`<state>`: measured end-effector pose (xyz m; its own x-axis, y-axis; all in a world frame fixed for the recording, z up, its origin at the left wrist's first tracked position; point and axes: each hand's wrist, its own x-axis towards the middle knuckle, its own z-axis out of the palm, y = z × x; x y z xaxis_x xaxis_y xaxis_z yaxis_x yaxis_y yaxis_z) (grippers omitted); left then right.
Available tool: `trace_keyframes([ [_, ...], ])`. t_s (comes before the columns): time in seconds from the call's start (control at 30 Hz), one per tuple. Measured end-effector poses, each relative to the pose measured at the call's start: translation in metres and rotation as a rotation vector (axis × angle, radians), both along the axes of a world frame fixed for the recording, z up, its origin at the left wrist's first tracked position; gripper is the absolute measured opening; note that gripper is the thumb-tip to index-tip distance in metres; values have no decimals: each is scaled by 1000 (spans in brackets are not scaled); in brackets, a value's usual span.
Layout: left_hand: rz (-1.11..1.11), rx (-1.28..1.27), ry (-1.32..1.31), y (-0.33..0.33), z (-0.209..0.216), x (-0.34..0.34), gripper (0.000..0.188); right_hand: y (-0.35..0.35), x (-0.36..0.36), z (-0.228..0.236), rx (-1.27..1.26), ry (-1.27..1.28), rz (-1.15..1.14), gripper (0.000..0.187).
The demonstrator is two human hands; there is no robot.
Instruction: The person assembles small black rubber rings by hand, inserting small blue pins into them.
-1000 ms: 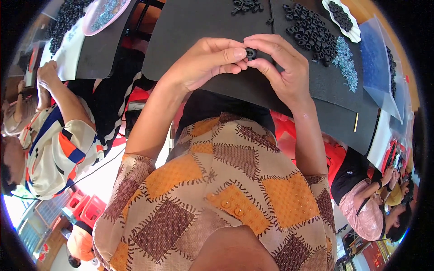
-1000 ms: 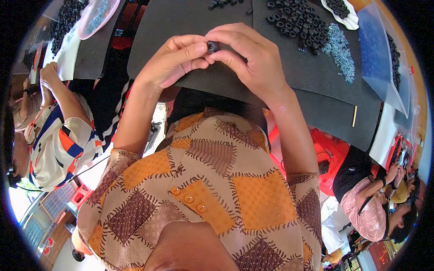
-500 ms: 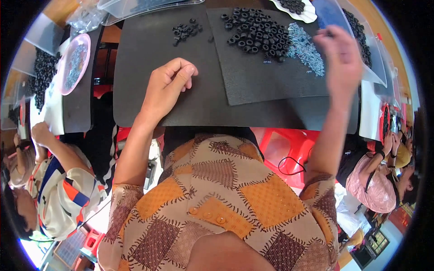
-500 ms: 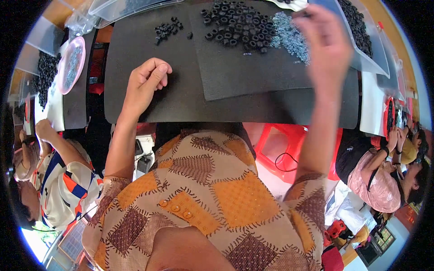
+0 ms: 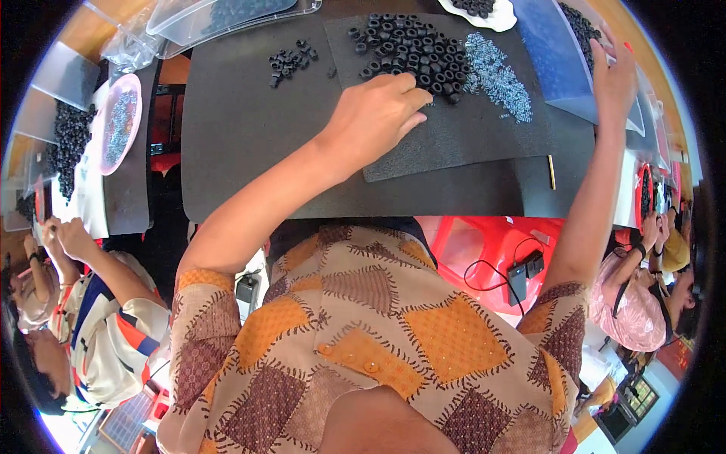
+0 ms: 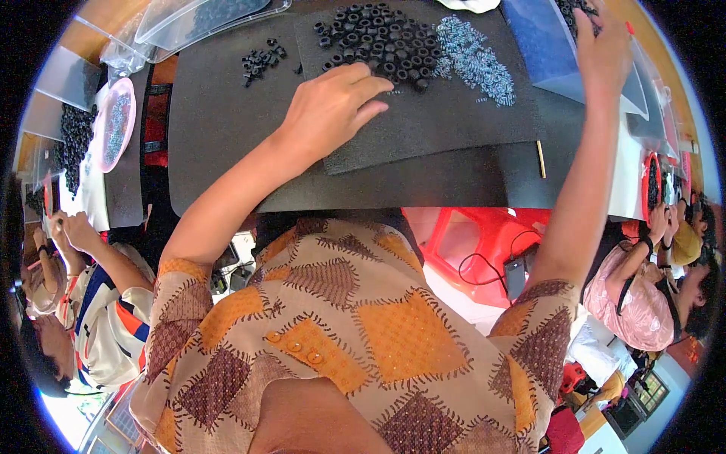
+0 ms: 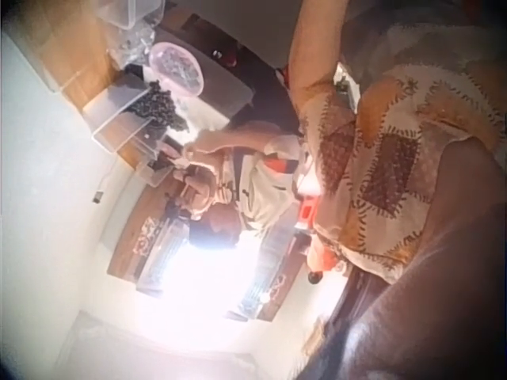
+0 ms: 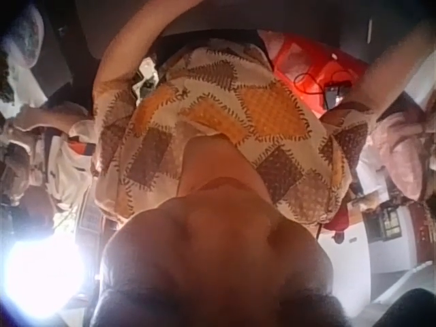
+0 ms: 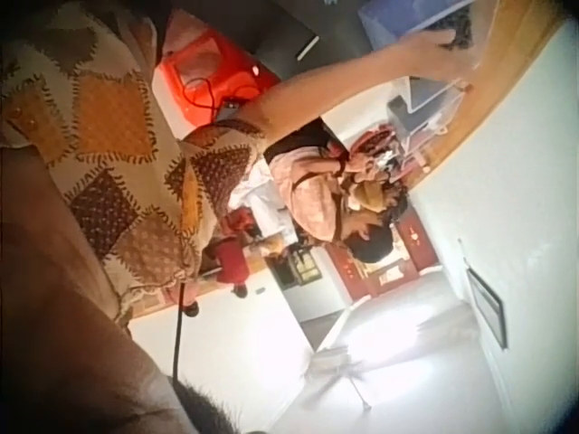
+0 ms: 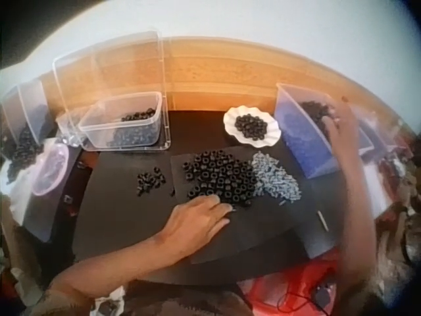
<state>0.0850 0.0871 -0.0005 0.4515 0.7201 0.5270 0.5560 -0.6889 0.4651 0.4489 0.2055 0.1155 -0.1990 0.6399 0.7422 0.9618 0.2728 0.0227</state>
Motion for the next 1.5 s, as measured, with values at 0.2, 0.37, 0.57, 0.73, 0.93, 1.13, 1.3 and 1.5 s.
trace_keyframes([
  [0.2, 3, 17, 58, 8, -11, 2, 15, -93, -135, -60, -223, 268, 419, 15],
  [0.37, 2, -44, 26, -2, -10, -5, 10, -117, -151, -100, -391, 365, 420, 13],
  [0.57, 75, -73, -158, -13, -1, -28, 12, -122, -158, -102, -373, 333, 471, 19],
  [0.73, 272, -75, -135, 15, 26, -84, 17, -120, -155, -108, -356, 186, 531, 22],
  [0.93, 259, -100, -99, 41, 17, -100, 18, -121, -155, -103, -470, 211, 502, 19],
  [1.13, 213, -43, 14, 56, -4, -80, 27, -121, -154, -104, -521, 217, 521, 16],
  [1.3, 228, -34, 74, 49, -11, -84, 29, -115, -155, -108, -518, 244, 546, 13],
  [1.5, 306, -55, 26, 41, -11, -103, 18, -116, -153, -111, -523, 283, 544, 11],
])
